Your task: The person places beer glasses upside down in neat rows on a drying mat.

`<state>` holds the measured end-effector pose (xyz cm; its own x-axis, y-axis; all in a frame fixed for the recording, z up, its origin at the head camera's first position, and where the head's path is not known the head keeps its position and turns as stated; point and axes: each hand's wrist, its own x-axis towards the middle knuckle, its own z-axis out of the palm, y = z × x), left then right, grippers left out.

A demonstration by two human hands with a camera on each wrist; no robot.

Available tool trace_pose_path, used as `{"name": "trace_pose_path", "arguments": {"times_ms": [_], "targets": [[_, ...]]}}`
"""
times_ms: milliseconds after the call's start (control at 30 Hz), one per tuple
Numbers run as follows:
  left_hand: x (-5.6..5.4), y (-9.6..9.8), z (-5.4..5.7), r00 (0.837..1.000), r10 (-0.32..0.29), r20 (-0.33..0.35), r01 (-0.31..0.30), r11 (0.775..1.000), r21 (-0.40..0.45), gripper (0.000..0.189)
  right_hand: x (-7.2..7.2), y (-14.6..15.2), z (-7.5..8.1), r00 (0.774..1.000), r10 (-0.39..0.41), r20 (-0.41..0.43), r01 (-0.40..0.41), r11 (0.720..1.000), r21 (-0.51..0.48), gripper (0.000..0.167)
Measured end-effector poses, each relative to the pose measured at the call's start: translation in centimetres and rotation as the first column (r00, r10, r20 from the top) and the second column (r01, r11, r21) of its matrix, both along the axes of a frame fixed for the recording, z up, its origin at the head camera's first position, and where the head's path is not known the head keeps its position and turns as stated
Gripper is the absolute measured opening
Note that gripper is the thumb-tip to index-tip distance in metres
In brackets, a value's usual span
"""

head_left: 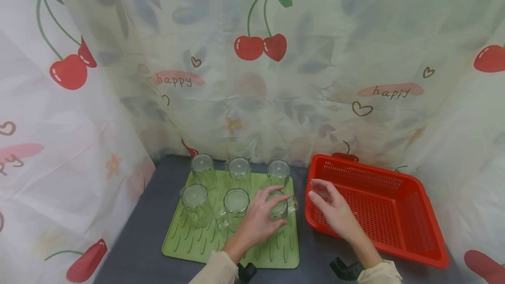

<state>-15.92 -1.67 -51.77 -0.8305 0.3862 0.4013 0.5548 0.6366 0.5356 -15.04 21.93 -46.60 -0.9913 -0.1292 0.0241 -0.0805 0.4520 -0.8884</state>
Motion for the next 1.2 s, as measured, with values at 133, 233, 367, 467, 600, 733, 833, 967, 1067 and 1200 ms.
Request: {"name": "trace_pose_path", "arguments": {"times_ms": [133, 233, 367, 467, 600, 733, 833, 967, 1067, 1200], "targets": [[-0.4, 0.1, -0.2, 1.0, 0.003, 0.024, -0.003, 1.0, -0.008, 0.076, -0.1, 0.0, 0.1, 1.0, 0.003, -0.004, -0.003, 1.0, 0.022, 0.058], [-0.6, 0.1, -0.4, 0.999, 0.008, 0.041, -0.008, 1.0, -0.014, 0.076, -0.1, 0.0, 0.1, 1.0, -0.001, -0.004, 0.001, 0.999, 0.036, 0.058], [-0.9, 0.2, -0.9, 0.998, 0.011, 0.063, -0.01, 1.0, -0.019, 0.075, -0.1, 0.1, 0.0, 1.0, 0.0, -0.007, 0.0, 0.999, 0.037, 0.058], [-1.1, 0.4, -1.2, 0.997, 0.005, 0.076, -0.004, 1.0, -0.018, 0.074, -0.1, 0.3, -0.1, 1.0, -0.001, -0.01, 0.002, 0.999, 0.038, 0.057], [-1.2, 0.7, -1.4, 0.996, -0.003, 0.086, 0.004, 1.0, -0.011, 0.073, 0.0, 0.3, 0.0, 1.0, 0.001, -0.007, 0.0, 0.999, 0.035, 0.057], [-1.2, 0.9, -1.5, 0.996, -0.006, 0.09, 0.008, 1.0, -0.017, 0.072, 0.1, 0.2, 0.0, 1.0, 0.01, -0.002, -0.01, 1.0, 0.021, 0.057], [-1.2, 0.9, -1.6, 0.996, -0.011, 0.094, 0.013, 1.0, -0.023, 0.072, 0.1, 0.1, -0.1, 1.0, 0.014, -0.003, -0.014, 1.0, 0.015, 0.056], [-1.2, 0.9, -1.8, 0.996, -0.013, 0.089, 0.016, 0.999, -0.034, 0.073, 0.1, 0.0, -0.2, 1.0, 0.014, -0.009, -0.014, 1.0, 0.018, 0.055], [-1.2, 1.1, -2.1, 0.996, -0.011, 0.091, 0.017, 0.998, -0.061, 0.073, 0.1, 0.0, -0.3, 1.0, 0.017, -0.012, -0.017, 1.0, 0.017, 0.055], [-1.3, 1.3, -2.4, 0.994, 0.0, 0.113, 0.011, 0.996, -0.092, 0.073, 0.0, 0.0, -0.3, 1.0, 0.019, -0.011, -0.019, 1.0, 0.02, 0.054]]}}
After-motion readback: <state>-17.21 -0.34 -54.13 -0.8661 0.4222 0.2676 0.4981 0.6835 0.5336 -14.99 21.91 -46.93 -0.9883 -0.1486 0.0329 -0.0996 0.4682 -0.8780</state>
